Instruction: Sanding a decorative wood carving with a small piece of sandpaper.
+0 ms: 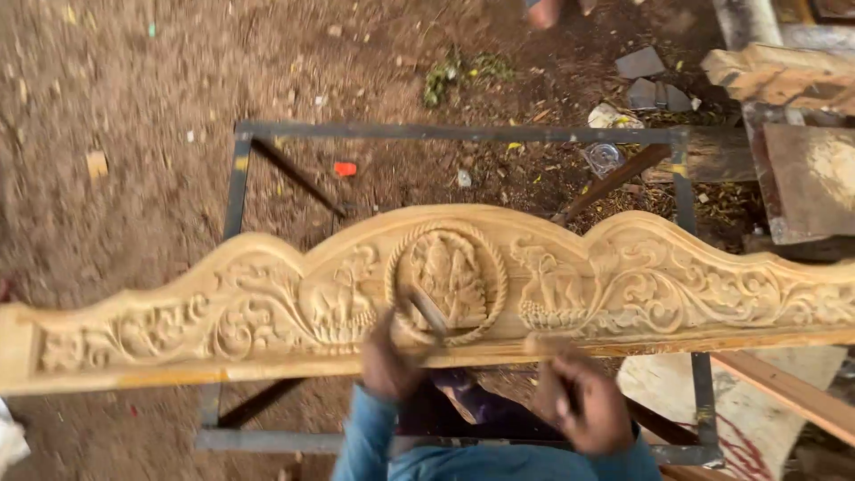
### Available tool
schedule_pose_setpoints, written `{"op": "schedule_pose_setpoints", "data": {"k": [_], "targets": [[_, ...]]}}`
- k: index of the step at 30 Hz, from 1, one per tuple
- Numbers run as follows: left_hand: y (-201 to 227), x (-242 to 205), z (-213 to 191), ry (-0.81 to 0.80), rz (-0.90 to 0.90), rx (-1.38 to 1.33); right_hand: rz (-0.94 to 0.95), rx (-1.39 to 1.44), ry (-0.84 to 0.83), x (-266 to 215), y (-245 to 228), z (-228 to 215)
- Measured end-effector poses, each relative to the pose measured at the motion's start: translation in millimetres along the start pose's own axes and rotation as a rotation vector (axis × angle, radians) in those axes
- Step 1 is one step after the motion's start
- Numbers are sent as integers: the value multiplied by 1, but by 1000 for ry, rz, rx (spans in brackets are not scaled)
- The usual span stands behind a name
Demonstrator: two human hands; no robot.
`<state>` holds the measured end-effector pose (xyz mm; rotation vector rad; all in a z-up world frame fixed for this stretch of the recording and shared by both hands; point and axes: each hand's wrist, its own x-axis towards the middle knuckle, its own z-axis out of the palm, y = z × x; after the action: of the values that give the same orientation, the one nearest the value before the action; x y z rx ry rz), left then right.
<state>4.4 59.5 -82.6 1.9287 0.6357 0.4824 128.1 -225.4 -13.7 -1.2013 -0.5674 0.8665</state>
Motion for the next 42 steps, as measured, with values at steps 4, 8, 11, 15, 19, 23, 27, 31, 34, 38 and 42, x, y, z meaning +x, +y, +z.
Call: {"op": "schedule_pose_setpoints", "data": {"k": [4, 8, 11, 15, 19, 23, 27, 31, 34, 38, 42], "targets": [[-66, 87, -39, 317, 106, 202, 294, 574, 233, 61, 15, -23], [-118, 136, -44, 567, -15, -20, 505, -213, 324, 99, 33, -32], [-112, 149, -58, 603, -95, 23, 403, -710, 126, 122, 41, -29], [-107, 146, -59, 525, -85, 55, 312, -1343, -108, 124, 37, -18], [-119, 149, -54, 540, -91, 144, 558, -1568, -206, 140, 44, 6], [-134, 149, -47, 466, -150, 214, 697, -1772, -321, 156, 44, 34], [-125, 149, -51, 423, -233, 214, 722, -1842, -240, 139, 77, 16], [-123, 150, -53, 495, -128, 216, 514, -1835, -231, 139, 87, -25], [-125, 148, -49, 479, -169, 209, 421, -1574, -329, 144, 55, -34], [-131, 147, -49, 471, -169, 228, 603, -1498, -211, 153, 32, 8], [-129, 147, -50, 478, -139, 246, 521, -1515, -217, 153, 41, 24]]}}
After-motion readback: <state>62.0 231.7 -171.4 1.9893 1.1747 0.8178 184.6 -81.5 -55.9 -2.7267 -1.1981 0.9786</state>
